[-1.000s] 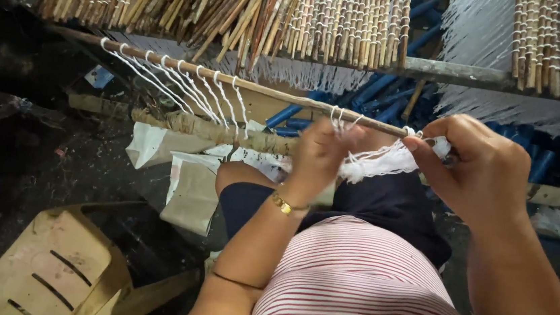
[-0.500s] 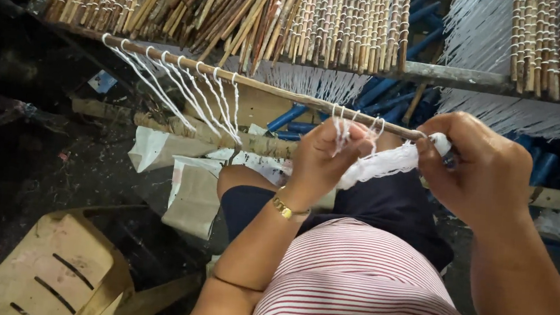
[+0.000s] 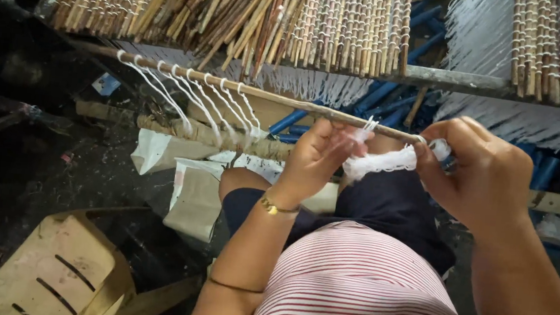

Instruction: Tying white cotton wicks onto wooden sticks for candle production

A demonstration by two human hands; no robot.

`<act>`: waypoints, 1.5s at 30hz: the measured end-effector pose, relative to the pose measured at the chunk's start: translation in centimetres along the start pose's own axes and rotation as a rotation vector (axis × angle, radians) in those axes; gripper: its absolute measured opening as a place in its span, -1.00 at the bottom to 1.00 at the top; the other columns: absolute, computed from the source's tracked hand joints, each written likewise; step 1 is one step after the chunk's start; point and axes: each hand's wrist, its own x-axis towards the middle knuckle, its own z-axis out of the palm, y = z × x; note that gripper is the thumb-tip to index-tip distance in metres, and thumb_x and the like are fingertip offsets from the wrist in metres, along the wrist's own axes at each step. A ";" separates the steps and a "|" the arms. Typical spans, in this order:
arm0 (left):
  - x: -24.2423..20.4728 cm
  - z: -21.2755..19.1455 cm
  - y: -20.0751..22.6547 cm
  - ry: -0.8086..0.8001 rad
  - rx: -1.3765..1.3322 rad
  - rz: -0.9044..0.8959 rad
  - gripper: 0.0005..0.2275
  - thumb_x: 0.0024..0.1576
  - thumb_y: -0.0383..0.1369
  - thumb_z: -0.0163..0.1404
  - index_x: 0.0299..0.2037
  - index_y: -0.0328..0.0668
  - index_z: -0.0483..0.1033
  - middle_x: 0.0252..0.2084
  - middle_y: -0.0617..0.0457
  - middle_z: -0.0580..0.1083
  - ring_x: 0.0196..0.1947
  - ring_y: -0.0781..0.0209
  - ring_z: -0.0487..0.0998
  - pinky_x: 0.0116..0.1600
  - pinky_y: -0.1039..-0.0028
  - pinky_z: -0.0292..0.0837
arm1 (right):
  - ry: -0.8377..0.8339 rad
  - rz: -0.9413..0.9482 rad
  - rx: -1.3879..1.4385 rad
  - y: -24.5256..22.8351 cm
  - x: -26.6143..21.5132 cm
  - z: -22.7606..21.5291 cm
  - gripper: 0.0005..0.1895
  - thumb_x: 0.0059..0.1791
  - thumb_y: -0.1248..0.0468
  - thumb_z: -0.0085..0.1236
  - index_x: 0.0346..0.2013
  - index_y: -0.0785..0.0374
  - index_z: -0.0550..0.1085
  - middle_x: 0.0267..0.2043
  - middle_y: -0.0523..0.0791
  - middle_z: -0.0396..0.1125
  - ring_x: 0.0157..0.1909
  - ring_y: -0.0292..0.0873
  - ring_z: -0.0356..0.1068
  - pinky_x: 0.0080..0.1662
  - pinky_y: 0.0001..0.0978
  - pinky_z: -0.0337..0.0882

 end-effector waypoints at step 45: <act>1.2 -2.2 0.2 0.475 0.164 0.100 -0.84 0.10 -0.45 0.22 -0.31 -0.13 0.45 -0.34 0.09 0.54 -0.23 0.31 0.61 -0.09 0.50 0.58 | -0.004 0.015 -0.033 0.8 0.7 -0.3 -0.82 0.19 0.05 0.18 -0.11 0.04 0.60 -0.24 -0.27 0.44 -0.38 -0.16 0.36 -0.36 -0.29 0.18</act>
